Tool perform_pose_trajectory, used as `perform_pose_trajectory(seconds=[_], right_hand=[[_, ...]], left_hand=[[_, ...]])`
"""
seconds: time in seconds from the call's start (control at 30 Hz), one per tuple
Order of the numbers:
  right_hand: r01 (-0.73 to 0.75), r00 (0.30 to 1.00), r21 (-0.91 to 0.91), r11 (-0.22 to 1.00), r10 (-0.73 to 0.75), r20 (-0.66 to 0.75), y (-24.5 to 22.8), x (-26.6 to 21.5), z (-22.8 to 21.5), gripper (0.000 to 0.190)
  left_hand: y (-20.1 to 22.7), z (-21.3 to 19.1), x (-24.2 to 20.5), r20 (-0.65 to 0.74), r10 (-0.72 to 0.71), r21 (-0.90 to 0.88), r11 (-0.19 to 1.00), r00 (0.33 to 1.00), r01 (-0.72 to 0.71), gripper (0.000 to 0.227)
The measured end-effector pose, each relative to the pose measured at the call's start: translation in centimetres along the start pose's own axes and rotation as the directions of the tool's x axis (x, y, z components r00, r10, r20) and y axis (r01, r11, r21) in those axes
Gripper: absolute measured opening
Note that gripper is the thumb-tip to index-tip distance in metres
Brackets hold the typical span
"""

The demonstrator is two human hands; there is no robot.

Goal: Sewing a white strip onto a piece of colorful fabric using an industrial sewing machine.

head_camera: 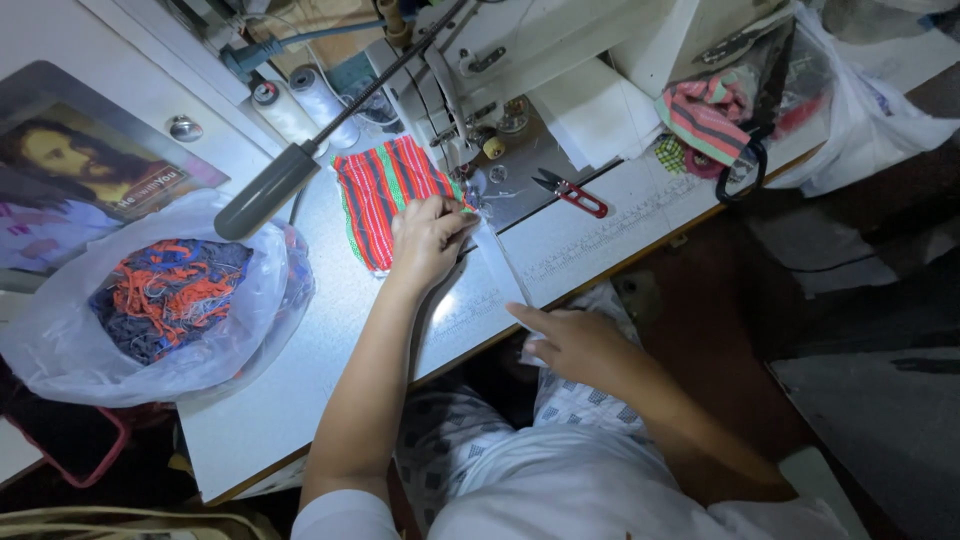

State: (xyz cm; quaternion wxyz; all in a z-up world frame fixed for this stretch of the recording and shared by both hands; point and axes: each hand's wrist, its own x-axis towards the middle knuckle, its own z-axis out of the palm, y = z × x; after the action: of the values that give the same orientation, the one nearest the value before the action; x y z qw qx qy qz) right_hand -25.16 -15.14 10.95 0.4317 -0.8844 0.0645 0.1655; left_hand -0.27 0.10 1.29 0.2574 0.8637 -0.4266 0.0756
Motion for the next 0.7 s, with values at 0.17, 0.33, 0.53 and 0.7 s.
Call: perform_pose_trajectory(seconds=[0.17,0.33,0.53,0.7], right_hand=[[0.09,0.885,-0.505,0.859,-0.301,-0.355,3.3,5.0,-1.8,0.039],[0.396,0.587,-0.658,0.641,-0.727,-0.356,5.0,16.3,-2.2,0.034],[0.365,0.561,-0.66,0.656,-0.721,-0.406,8.6,22.0,-2.0,0.037],[0.376,0.613,-0.622,0.687,-0.688,-0.389,8.9,23.6,-3.5,0.034]], left_hand=[[0.0,-0.1,-0.5,-0.003,0.021,-0.007,1.0,1.0,-0.021,0.014],[-0.8,0.4,-0.5,0.014,0.024,-0.024,0.999,1.0,-0.024,0.014],[-1.2,0.8,-0.5,-0.017,-0.016,-0.079,0.997,1.0,0.014,0.021],[-3.1,3.1,-0.4,-0.119,-0.023,-0.114,0.993,0.993,0.01,0.022]])
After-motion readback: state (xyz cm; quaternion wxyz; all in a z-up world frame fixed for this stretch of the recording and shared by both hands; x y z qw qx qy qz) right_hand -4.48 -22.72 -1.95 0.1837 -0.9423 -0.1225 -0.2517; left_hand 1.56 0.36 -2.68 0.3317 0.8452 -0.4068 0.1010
